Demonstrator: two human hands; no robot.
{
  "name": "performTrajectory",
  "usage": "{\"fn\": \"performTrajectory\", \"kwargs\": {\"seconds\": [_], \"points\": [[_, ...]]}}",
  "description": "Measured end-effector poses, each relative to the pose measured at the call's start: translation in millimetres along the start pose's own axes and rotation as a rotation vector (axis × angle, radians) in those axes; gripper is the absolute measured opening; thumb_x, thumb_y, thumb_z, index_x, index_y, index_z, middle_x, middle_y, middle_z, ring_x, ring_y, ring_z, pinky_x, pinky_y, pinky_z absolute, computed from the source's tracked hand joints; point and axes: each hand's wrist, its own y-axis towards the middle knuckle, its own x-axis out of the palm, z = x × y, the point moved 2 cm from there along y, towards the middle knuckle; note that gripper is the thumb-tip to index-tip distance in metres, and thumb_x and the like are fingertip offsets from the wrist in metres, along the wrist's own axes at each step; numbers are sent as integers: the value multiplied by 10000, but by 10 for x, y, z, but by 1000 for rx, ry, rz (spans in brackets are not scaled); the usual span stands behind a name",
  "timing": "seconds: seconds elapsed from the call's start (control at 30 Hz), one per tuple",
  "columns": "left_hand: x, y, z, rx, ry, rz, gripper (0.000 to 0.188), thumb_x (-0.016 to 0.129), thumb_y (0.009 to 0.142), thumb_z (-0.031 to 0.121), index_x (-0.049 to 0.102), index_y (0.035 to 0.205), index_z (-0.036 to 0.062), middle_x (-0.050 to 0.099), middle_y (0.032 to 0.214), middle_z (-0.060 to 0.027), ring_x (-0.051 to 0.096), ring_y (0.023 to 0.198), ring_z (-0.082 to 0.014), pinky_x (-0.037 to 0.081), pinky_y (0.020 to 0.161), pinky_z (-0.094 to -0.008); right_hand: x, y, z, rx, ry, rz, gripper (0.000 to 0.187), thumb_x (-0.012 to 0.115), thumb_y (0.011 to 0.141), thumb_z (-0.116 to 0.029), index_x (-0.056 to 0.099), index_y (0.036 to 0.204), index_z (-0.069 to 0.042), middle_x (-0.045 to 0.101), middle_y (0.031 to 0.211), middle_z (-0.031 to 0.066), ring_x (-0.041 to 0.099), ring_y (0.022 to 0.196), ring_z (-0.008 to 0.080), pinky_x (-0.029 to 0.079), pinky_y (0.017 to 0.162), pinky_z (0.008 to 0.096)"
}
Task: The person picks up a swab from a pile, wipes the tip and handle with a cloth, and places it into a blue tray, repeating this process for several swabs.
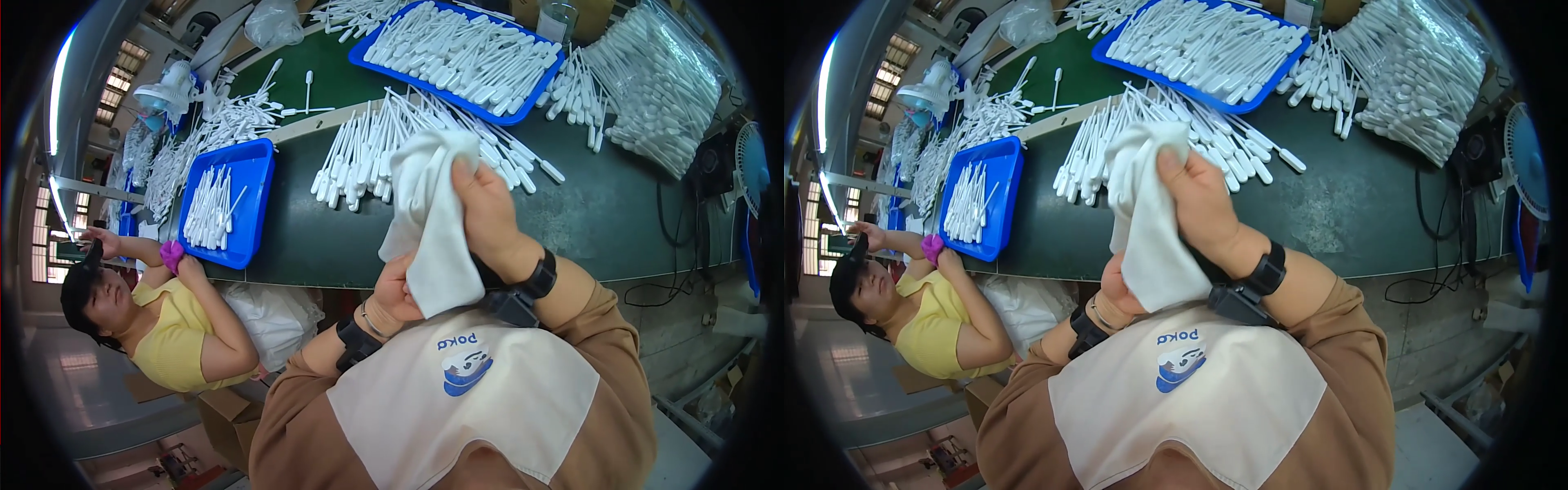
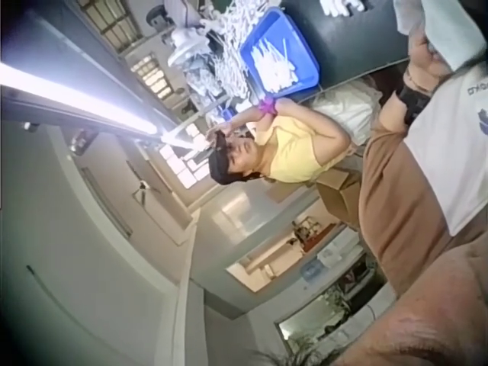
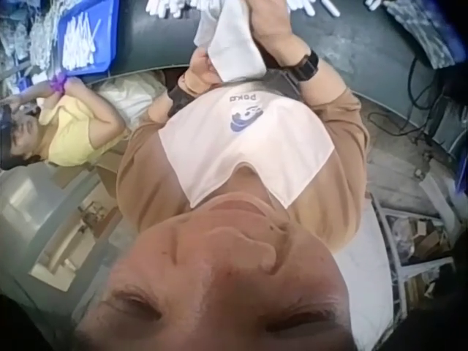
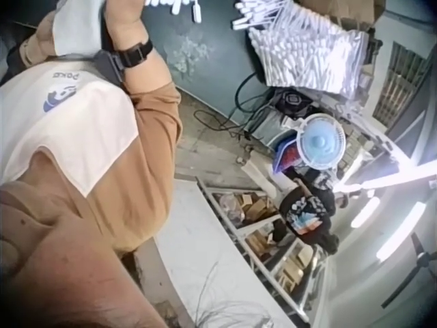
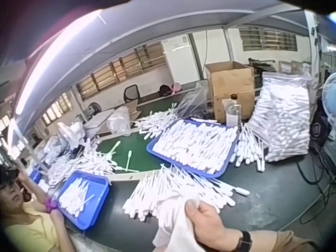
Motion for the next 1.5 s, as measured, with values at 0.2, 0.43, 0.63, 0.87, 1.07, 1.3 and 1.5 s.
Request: {"fn": "performTrajectory", "kwargs": {"seconds": [0.2, 0.43, 0.63, 0.87, 1.07, 1.3, 1.5], "points": [[-9, -86, 65, 99, 432, -247, 305, 317, 910, 301, 501, 883, 59, 353, 471, 24, 292, 390, -46, 322, 430, -180, -193, 177, -319, -102, 218, 75, 364, 359, 906, -285, 459, 1098, 7, 568, 961, 82, 576, 818, 163, 467, 733, 274], [25, 16, 203, 402, 399, -31, 223, 409, 874, 240, 525, 866, 51, 462, 543, 21, 384, 407, -83, 336, 424, -203, -47, -8, 120, 226, -262, -171, 283, 388, 892, -256, 508, 988, -18, 578, 865, 64, 535, 683, 146, 445, 650, 278], [116, -123, 408, 610, 1604, 491, 205, 512, 814, 185, 578, 859, -5, 572, 648, -17, 526, 575, -71, 411, 505, -206, 13, -77, 292, -279, -628, -36, 254, 421, 876, -275, 496, 900, -34, 556, 712, 127, 532, 633, 233, 433, 616, 323], [642, -241, 505, 1135, 1430, 316, 146, 494, 849, 111, 555, 761, 11, 503, 601, -3, 420, 499, -38, 332, 443, -175, 151, -116, 156, -198, -1115, -345, 194, 470, 845, -222, 481, 895, -34, 541, 721, 166, 516, 692, 371, 413, 608, 392], [529, -218, 604, 1227, 925, 227, 142, 472, 867, 137, 511, 781, 31, 454, 561, -8, 388, 449, -61, 302, 416, -173, 100, -109, 31, -200, -777, -398, 244, 488, 837, -195, 496, 1014, -28, 559, 815, 153, 556, 726, 276, 430, 647, 326], [533, -194, 521, 1264, 879, 92, 156, 511, 854, 163, 520, 830, 8, 490, 593, -27, 438, 496, -80, 356, 458, -184, 47, -80, 105, -205, -600, -170, 235, 452, 883, -226, 536, 957, -19, 515, 741, -19, 448, 671, 45, 390, 600, 201], [474, -227, 577, 1306, 860, 24, 178, 481, 869, 173, 512, 853, -1, 494, 611, -37, 444, 523, -101, 371, 490, -205, 29, -3, 112, 52, -101, -25, 257, 430, 892, -255, 542, 946, -30, 545, 783, -7, 491, 687, 45, 410, 619, 195]]}}
